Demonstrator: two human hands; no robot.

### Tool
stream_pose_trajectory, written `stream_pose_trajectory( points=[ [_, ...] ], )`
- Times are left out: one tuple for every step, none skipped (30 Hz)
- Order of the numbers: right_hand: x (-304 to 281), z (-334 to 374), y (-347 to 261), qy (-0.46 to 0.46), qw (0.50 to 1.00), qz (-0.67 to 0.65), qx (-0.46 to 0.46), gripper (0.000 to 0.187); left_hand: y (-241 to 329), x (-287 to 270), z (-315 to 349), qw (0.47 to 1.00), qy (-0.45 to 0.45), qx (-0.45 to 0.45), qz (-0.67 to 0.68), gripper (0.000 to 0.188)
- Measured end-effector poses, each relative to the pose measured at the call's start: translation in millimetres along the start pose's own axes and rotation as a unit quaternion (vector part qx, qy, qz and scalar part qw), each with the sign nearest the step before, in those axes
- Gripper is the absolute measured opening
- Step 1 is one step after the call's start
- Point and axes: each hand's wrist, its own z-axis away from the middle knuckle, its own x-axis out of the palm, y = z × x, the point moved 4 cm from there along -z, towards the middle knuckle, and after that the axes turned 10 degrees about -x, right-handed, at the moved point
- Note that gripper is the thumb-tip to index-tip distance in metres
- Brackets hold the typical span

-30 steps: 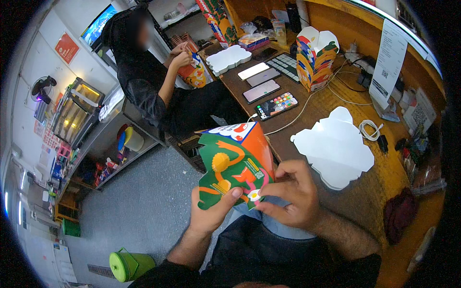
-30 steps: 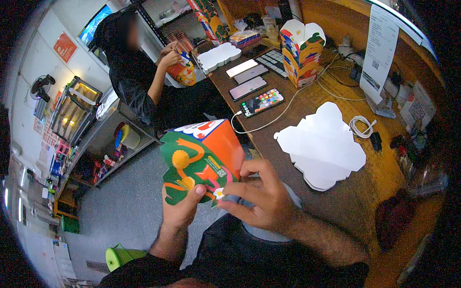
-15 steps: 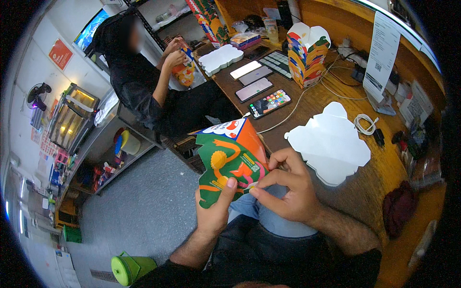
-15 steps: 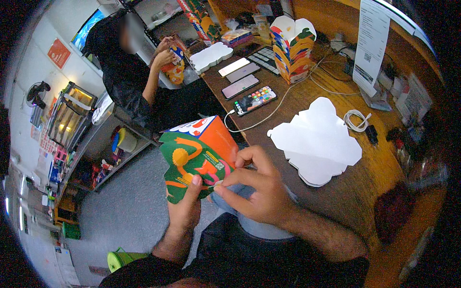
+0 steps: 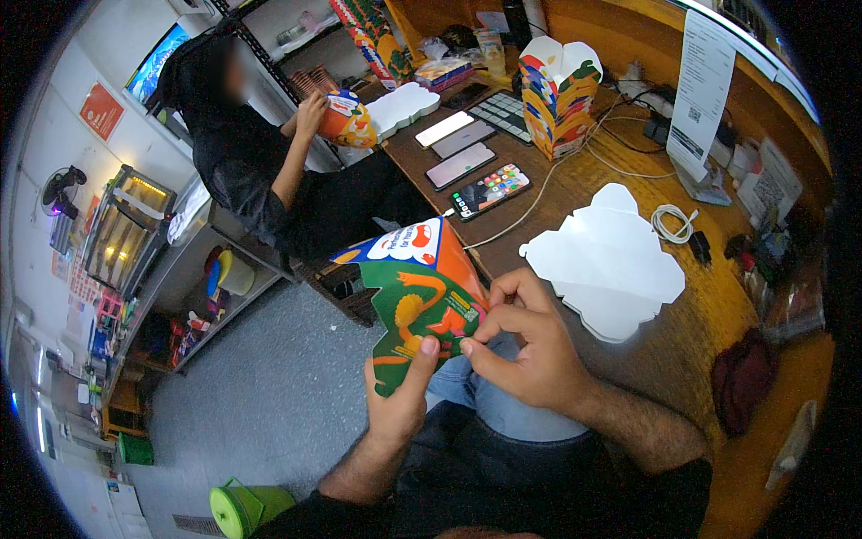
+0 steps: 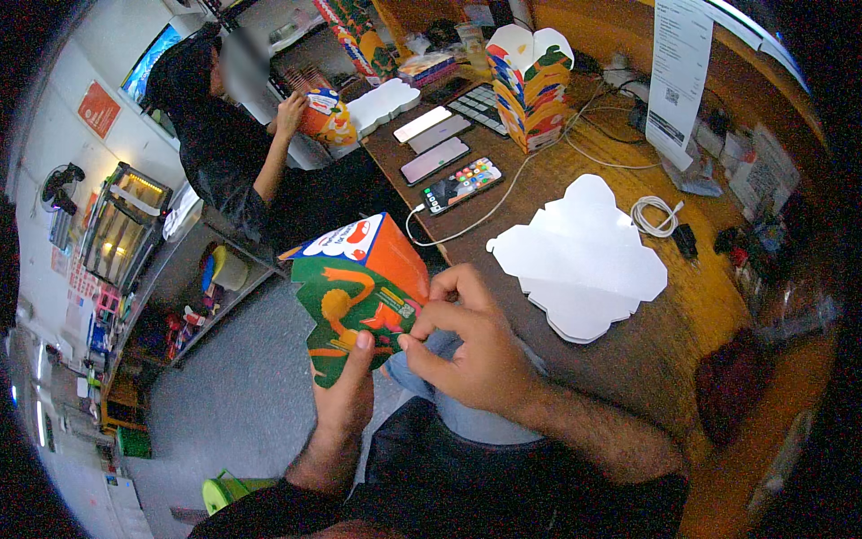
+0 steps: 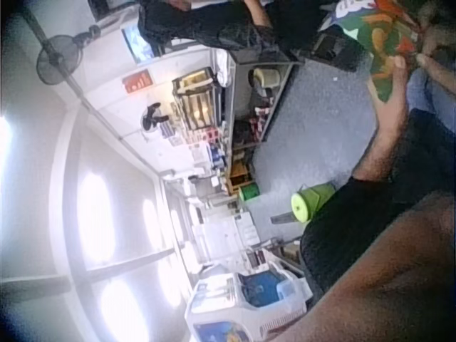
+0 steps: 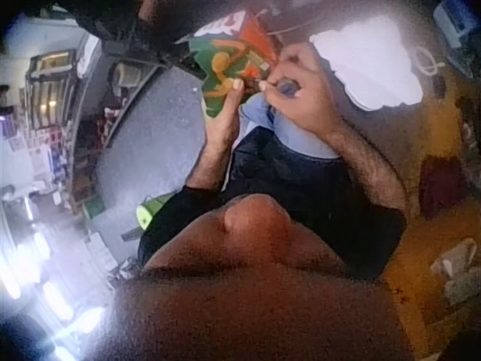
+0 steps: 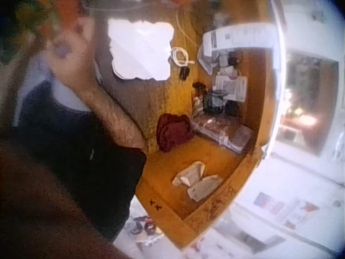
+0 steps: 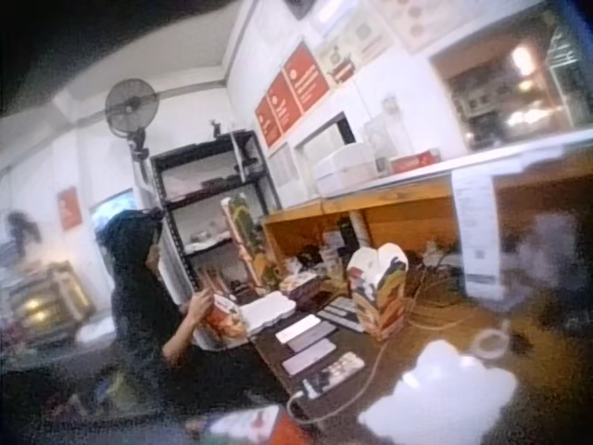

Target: The person folds flat, colorful printed cardboard pieces into small takeaway-style boxes by hand. They repeatedly pick up a flat piece, fold the sides, and tuck the flaps to form a box, then place the finished box on the counter.

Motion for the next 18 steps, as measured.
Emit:
stream_pose_trajectory(
  points=[
    [1,0,1,-0.005,1.0,-0.004,0.005,0.017,1,2,1,1.0,-0.002,0.009,-0.001,0.04],
    [1,1,2,-0.004,1.0,-0.001,0.001,0.017,4,4,2,1.0,-0.005,0.019,-0.003,0.034],
    [1,1,3,-0.004,1.0,0.0,-0.003,0.017,6,6,2,1.0,-0.007,0.028,-0.005,0.03],
    [2,1,3,-0.003,1.0,0.001,-0.007,0.017,6,5,1,0.999,-0.012,0.032,-0.019,0.031],
    [1,0,3,-0.002,1.0,0.0,-0.001,0.017,6,4,0,0.999,-0.017,0.036,-0.033,0.033],
    [1,0,1,-0.002,1.0,0.0,0.005,0.017,6,2,-1,0.998,-0.022,0.04,-0.046,0.034],
    [1,0,0,-0.001,1.0,-0.001,0.011,0.018,7,1,-1,0.996,-0.033,0.054,-0.069,0.035],
    [1,0,0,0.001,1.0,0.007,0.019,0.019,9,1,-2,0.992,-0.045,0.068,-0.091,0.036],
    [1,1,1,0.003,1.0,0.015,0.026,0.02,9,1,-2,0.989,-0.055,0.083,-0.113,0.037],
    [1,1,2,0.005,0.999,0.023,0.033,0.021,8,1,-2,0.987,-0.065,0.09,-0.12,0.037],
    [1,2,2,0.005,0.999,0.021,0.028,0.022,5,2,-2,0.984,-0.075,0.096,-0.127,0.037],
    [0,3,2,0.006,1.0,0.019,0.023,0.023,3,3,-3,0.982,-0.085,0.103,-0.135,0.037],
    [0,4,3,0.006,1.0,0.017,0.019,0.024,2,4,-4,0.976,-0.078,0.116,-0.168,0.037],
    [1,5,5,0.017,0.999,-0.012,0.038,0.026,2,4,-5,0.968,-0.071,0.13,-0.2,0.036],
    [2,8,9,0.028,0.997,-0.04,0.057,0.029,1,5,-6,0.96,-0.065,0.143,-0.232,0.036],
    [3,9,12,0.039,0.994,-0.068,0.076,0.032,0,4,-6,0.971,-0.053,0.117,-0.202,0.036],
    [7,8,14,0.058,0.985,-0.143,0.084,0.035,-2,3,-5,0.98,-0.04,0.09,-0.171,0.036],
    [13,6,15,0.077,0.969,-0.216,0.09,0.038,-3,3,-4,0.988,-0.027,0.063,-0.141,0.035]
  ],
)
